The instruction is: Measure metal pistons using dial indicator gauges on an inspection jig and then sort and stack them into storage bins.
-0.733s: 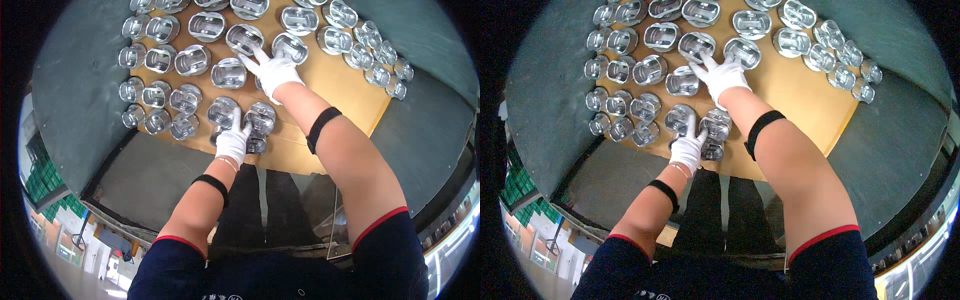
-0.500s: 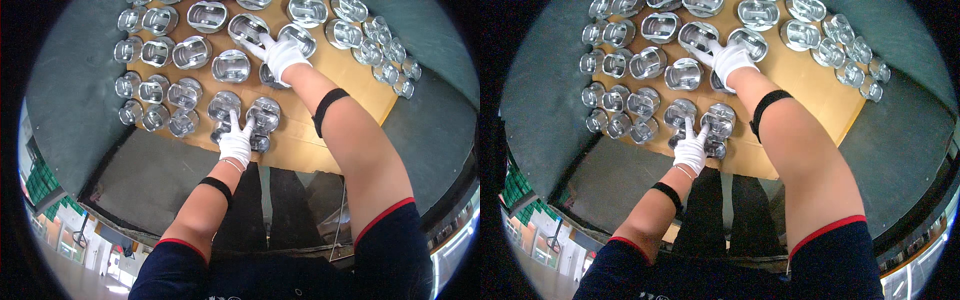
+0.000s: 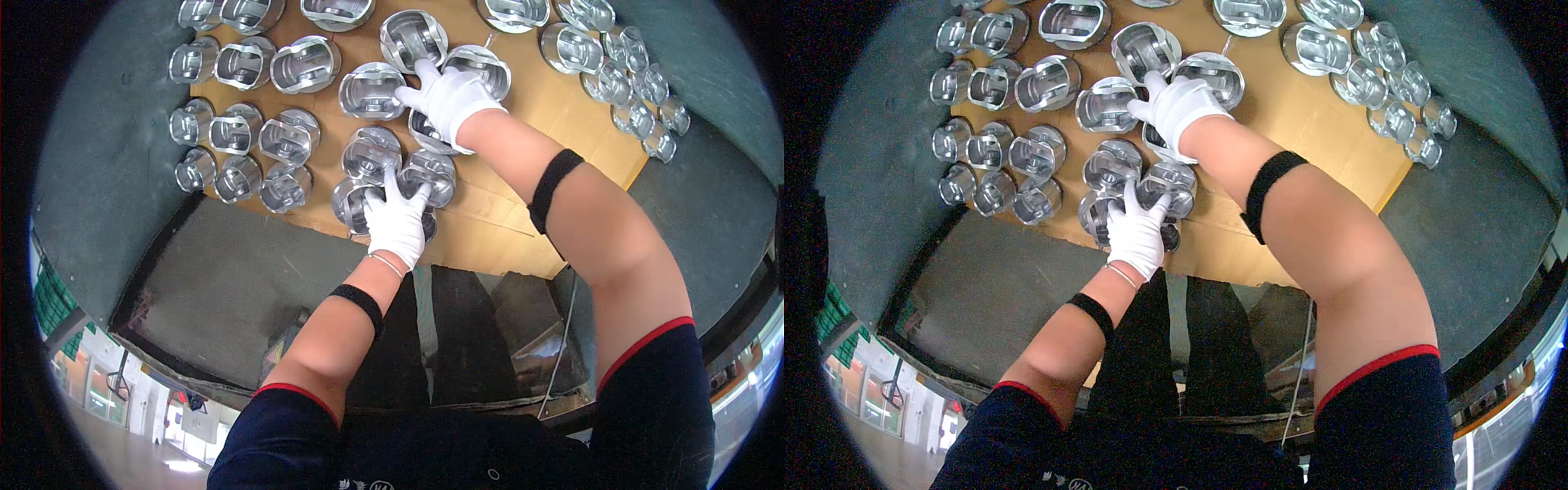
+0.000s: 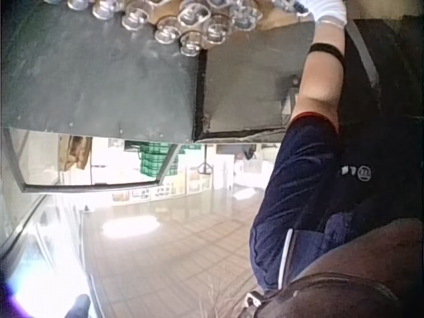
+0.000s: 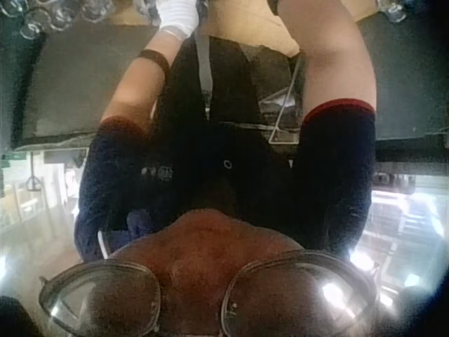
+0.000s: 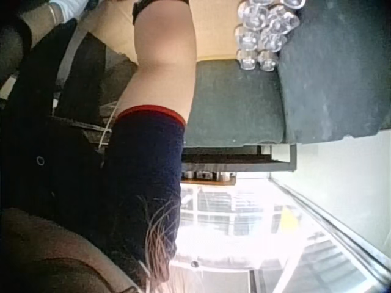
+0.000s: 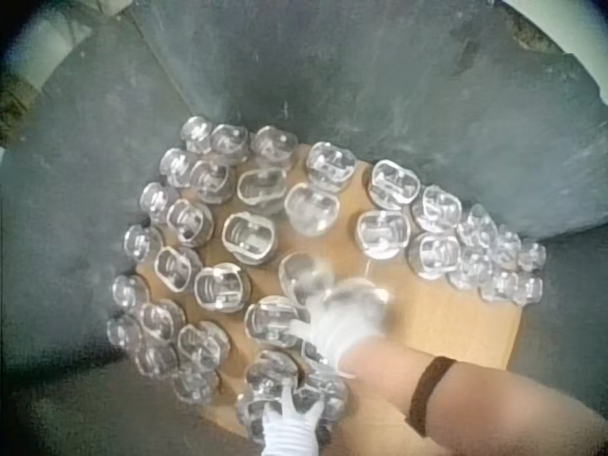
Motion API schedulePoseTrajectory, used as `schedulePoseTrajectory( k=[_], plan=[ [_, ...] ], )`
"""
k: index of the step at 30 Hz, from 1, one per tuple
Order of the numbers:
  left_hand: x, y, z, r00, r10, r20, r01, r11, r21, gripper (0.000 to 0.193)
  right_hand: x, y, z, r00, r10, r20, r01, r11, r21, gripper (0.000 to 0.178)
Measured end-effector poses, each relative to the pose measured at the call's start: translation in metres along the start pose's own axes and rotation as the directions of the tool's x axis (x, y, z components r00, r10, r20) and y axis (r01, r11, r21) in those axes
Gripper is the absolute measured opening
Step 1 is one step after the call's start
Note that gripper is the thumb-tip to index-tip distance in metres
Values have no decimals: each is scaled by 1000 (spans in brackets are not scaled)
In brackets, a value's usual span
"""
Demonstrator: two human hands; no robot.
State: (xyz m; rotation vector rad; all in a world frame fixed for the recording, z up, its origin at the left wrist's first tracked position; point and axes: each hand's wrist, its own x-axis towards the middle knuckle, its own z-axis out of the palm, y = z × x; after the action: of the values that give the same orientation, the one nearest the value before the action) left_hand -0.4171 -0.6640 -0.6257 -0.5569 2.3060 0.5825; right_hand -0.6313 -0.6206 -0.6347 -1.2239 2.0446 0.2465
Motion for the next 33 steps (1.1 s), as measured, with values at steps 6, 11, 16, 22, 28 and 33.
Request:
schedulePoseTrajectory(
  k=[6, 11, 16, 22, 28, 33],
  plan=[
    [3, -20, 6, 996, 87, 25, -90, 974, 207, 36, 9, -13, -6, 997, 70, 39, -72, 996, 51, 45],
    [11, -15, -1, 988, 60, 146, -89, 975, 202, 33, 3, 2, 8, 993, 63, -103, -52, 994, 101, 31],
    [-1, -19, -9, 992, 85, 97, -104, 973, 207, 43, -49, 13, -4, 937, 340, 77, -307, 704, 640, 40],
    [-12, -21, -53, 952, 177, 251, -241, 937, 253, 60, -226, 12, -17, 849, 364, 383, -528, 553, 644, 57],
    [-60, 20, -129, 886, 401, 232, -411, 912, -3, 67, -453, -34, 17, 816, 472, 332, -103, -448, 888, 80],
    [-130, 111, -193, 787, 613, 67, -553, 749, -364, 67, -646, -103, -23, 630, 648, 427, 506, -760, 407, 52]
  ],
)
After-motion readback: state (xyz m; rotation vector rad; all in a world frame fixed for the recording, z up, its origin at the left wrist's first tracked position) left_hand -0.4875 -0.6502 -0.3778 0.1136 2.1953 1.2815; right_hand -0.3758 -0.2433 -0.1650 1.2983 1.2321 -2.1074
